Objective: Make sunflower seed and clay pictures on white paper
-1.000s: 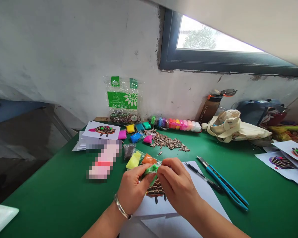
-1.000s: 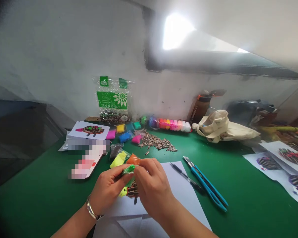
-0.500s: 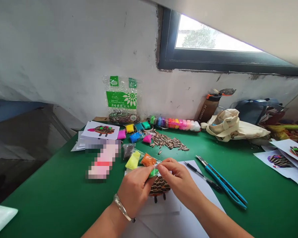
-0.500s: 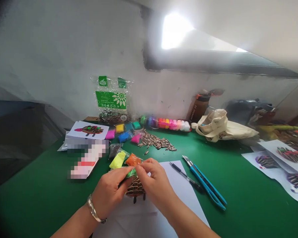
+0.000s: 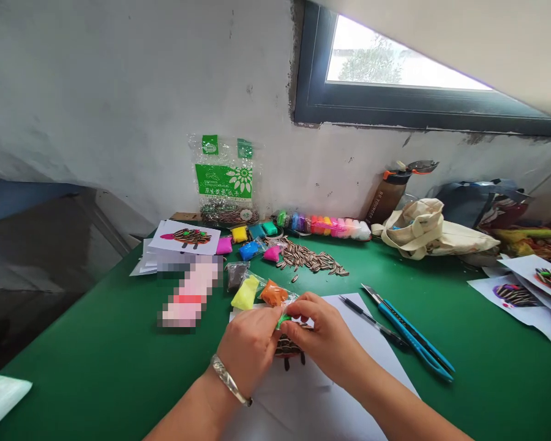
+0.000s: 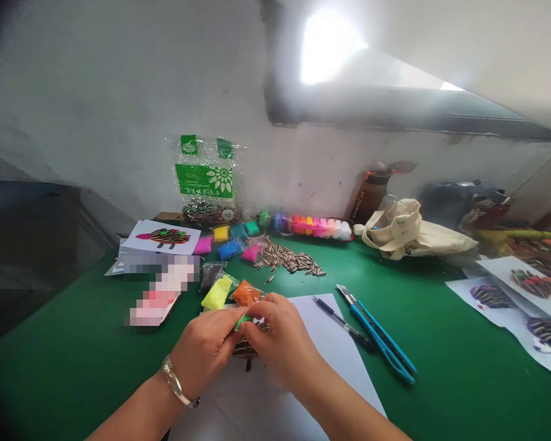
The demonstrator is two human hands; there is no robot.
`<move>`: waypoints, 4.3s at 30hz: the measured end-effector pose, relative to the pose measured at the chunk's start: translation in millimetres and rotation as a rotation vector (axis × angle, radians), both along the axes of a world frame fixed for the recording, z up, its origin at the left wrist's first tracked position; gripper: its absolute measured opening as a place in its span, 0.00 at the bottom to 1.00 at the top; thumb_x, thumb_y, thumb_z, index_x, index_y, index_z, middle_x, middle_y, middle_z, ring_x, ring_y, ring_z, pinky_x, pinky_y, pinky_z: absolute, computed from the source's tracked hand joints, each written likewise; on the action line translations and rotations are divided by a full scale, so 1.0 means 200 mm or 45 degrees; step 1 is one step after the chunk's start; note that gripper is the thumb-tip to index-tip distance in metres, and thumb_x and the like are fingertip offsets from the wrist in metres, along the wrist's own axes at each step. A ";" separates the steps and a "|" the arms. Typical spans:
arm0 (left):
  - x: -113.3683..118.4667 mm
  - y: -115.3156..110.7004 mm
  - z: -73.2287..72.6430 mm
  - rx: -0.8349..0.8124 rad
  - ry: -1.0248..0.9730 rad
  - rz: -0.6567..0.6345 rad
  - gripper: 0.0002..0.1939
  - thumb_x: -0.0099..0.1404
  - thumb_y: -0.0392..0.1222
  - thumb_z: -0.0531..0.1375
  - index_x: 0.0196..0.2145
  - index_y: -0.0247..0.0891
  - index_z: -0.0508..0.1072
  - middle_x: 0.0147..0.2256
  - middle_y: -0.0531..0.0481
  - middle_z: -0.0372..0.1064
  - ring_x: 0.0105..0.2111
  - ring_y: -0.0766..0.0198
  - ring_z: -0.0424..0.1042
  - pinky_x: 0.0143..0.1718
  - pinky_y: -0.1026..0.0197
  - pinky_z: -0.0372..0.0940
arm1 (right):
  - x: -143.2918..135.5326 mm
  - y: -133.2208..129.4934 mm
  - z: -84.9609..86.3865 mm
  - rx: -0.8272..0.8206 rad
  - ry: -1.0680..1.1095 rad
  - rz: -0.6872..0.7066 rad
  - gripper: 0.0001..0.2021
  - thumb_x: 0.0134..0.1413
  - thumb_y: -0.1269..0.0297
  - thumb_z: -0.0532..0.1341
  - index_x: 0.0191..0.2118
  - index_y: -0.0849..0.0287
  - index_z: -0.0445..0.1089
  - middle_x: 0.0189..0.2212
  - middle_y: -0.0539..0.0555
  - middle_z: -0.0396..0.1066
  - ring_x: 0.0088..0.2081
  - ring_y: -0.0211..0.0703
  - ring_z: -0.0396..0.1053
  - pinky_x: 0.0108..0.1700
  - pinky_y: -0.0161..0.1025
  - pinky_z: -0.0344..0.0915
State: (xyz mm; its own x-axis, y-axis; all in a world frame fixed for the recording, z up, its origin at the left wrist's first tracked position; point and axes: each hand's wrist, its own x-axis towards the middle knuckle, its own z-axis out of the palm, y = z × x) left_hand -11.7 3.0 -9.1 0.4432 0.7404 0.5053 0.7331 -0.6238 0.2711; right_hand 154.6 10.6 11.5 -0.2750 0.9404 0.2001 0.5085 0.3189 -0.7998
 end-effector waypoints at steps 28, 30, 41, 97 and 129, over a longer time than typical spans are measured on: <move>0.02 -0.01 0.04 -0.296 -0.207 0.045 0.16 0.66 0.40 0.54 0.51 0.41 0.71 0.39 0.49 0.77 0.36 0.61 0.76 0.35 0.65 0.69 | 0.02 0.00 0.00 0.010 0.018 0.002 0.09 0.55 0.74 0.53 0.32 0.57 0.70 0.21 0.45 0.65 0.23 0.33 0.59 0.25 0.29 0.54; 0.02 0.00 0.05 -0.328 -0.241 0.052 0.16 0.65 0.40 0.55 0.50 0.42 0.72 0.39 0.50 0.77 0.36 0.61 0.76 0.35 0.65 0.69 | 0.02 0.00 0.01 -0.043 0.043 0.046 0.09 0.54 0.75 0.53 0.31 0.57 0.69 0.21 0.45 0.64 0.23 0.33 0.58 0.25 0.29 0.53; 0.02 0.01 0.07 -0.571 -0.331 -0.030 0.16 0.63 0.38 0.57 0.48 0.47 0.74 0.42 0.54 0.77 0.39 0.62 0.76 0.39 0.65 0.68 | 0.10 0.02 0.06 0.103 -0.198 0.318 0.11 0.53 0.79 0.55 0.30 0.57 0.70 0.27 0.48 0.66 0.27 0.34 0.61 0.29 0.30 0.55; 0.01 0.02 0.10 -0.758 -0.561 0.130 0.14 0.62 0.45 0.57 0.44 0.41 0.77 0.41 0.53 0.77 0.40 0.61 0.75 0.41 0.65 0.68 | 0.09 0.06 0.02 -0.411 0.360 0.042 0.11 0.49 0.59 0.61 0.24 0.61 0.70 0.17 0.46 0.60 0.20 0.32 0.58 0.21 0.30 0.56; -0.04 0.05 0.09 -0.630 -0.537 0.221 0.15 0.63 0.48 0.56 0.45 0.44 0.76 0.42 0.54 0.77 0.39 0.61 0.75 0.39 0.64 0.69 | 0.20 -0.01 -0.04 -0.416 0.290 -0.096 0.14 0.56 0.58 0.56 0.42 0.60 0.71 0.32 0.54 0.73 0.29 0.40 0.71 0.36 0.38 0.67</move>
